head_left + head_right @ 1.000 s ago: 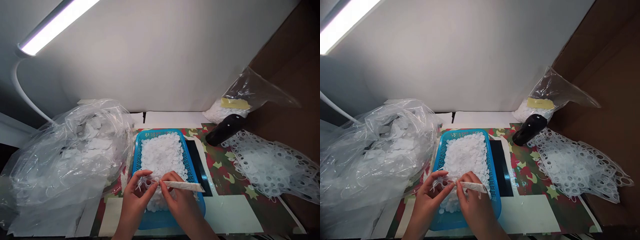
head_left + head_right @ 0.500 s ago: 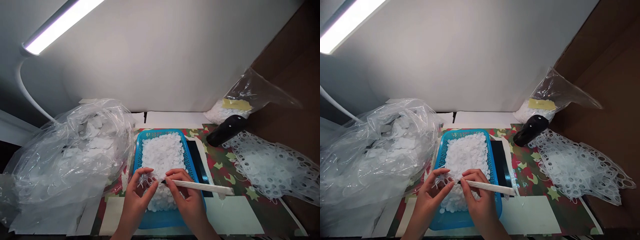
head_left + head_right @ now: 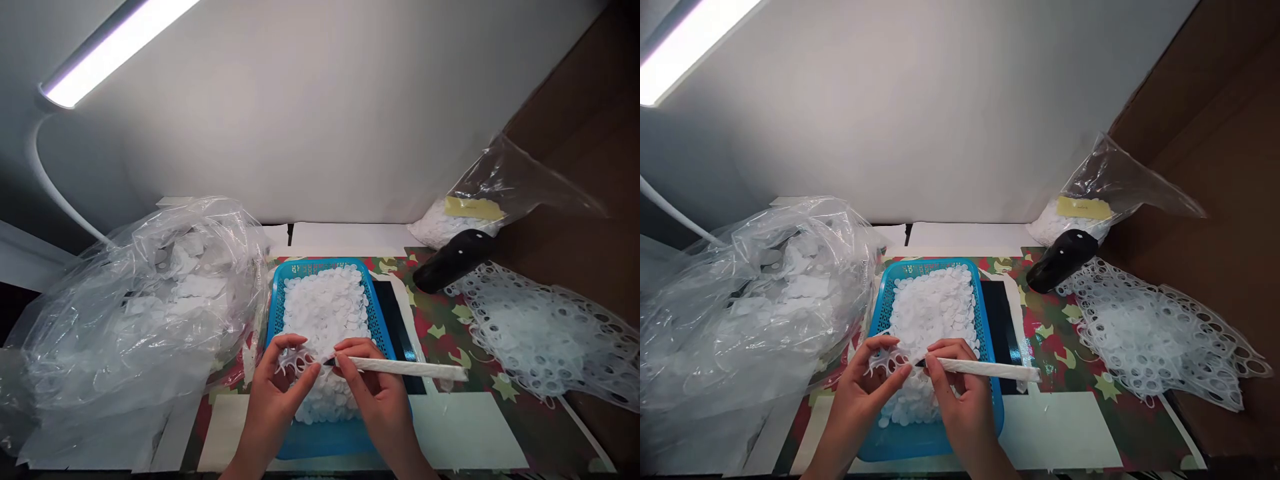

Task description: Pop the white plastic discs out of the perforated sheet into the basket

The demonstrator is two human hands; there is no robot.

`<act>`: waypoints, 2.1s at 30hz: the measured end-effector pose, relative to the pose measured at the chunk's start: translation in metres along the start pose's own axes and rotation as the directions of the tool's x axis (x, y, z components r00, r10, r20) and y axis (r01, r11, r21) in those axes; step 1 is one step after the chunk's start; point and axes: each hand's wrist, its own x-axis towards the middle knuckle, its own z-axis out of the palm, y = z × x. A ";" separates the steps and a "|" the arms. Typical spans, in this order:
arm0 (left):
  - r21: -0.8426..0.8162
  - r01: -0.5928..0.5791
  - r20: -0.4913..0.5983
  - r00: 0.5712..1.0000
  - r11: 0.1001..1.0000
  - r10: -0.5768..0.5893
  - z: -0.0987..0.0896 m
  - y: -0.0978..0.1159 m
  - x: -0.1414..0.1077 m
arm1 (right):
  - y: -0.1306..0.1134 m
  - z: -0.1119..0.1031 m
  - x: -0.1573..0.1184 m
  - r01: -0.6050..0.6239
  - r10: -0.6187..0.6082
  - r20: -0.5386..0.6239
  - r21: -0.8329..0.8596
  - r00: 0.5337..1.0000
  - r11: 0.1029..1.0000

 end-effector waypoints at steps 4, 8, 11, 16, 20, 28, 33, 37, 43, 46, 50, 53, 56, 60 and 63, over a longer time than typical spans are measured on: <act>0.009 -0.003 0.004 1.000 1.000 0.003 0.000 0.001 0.000 | -0.001 -0.002 0.000 0.072 -0.074 -0.015 -0.098 0.997 0.993; 0.001 0.000 0.001 1.000 1.000 0.000 -0.001 0.001 0.000 | -0.003 -0.003 -0.001 0.169 -0.170 0.017 -0.201 0.985 0.965; 0.012 -0.005 0.009 1.000 1.000 0.005 -0.001 0.000 0.001 | -0.003 -0.003 -0.002 0.206 -0.206 0.025 -0.226 0.978 0.952; 0.033 -0.022 0.015 1.000 0.999 0.021 -0.004 -0.003 0.003 | -0.002 -0.001 -0.001 0.242 -0.236 0.054 -0.227 0.970 0.943; 0.064 -0.033 0.049 0.998 0.997 0.030 -0.006 -0.004 0.004 | -0.001 0.001 -0.001 0.282 -0.276 0.059 -0.265 0.959 0.922; 0.110 -0.047 0.024 0.999 0.993 0.045 -0.006 -0.004 0.003 | -0.001 0.006 -0.005 0.357 -0.340 0.109 -0.336 0.934 0.872; 0.176 -0.114 -0.003 0.993 0.978 0.116 -0.006 -0.003 0.000 | 0.001 0.004 -0.005 0.370 -0.355 0.109 -0.353 0.928 0.859; 0.149 -0.107 0.021 0.994 0.983 0.105 -0.004 -0.003 -0.001 | 0.000 0.003 -0.004 0.372 -0.367 0.087 -0.362 0.926 0.855; 0.067 -0.088 0.017 0.996 0.994 0.087 -0.002 -0.003 -0.003 | -0.002 0.002 -0.004 0.345 -0.339 0.078 -0.332 0.938 0.878; 0.049 -0.100 0.046 0.994 0.994 0.098 -0.005 -0.005 -0.003 | -0.002 0.002 -0.003 0.341 -0.322 0.112 -0.321 0.940 0.884; 0.053 -0.131 0.072 0.989 0.990 0.127 -0.009 -0.007 -0.003 | 0.001 0.003 -0.002 0.328 -0.293 0.153 -0.332 0.944 0.884; 0.041 -0.126 0.069 0.990 0.991 0.123 -0.009 -0.006 -0.005 | 0.002 0.004 -0.003 0.326 -0.290 0.152 -0.345 0.945 0.880; -0.006 -0.112 0.035 0.993 0.994 0.112 -0.004 -0.002 -0.007 | 0.000 0.002 -0.004 0.353 -0.319 0.152 -0.366 0.935 0.861; -0.061 -0.085 0.002 0.996 0.995 0.085 0.001 0.004 -0.009 | -0.003 -0.001 -0.006 0.401 -0.339 0.222 -0.379 0.914 0.834; -0.067 -0.069 0.020 0.997 0.995 0.071 0.002 0.005 -0.009 | -0.002 -0.003 -0.007 0.408 -0.344 0.225 -0.396 0.912 0.823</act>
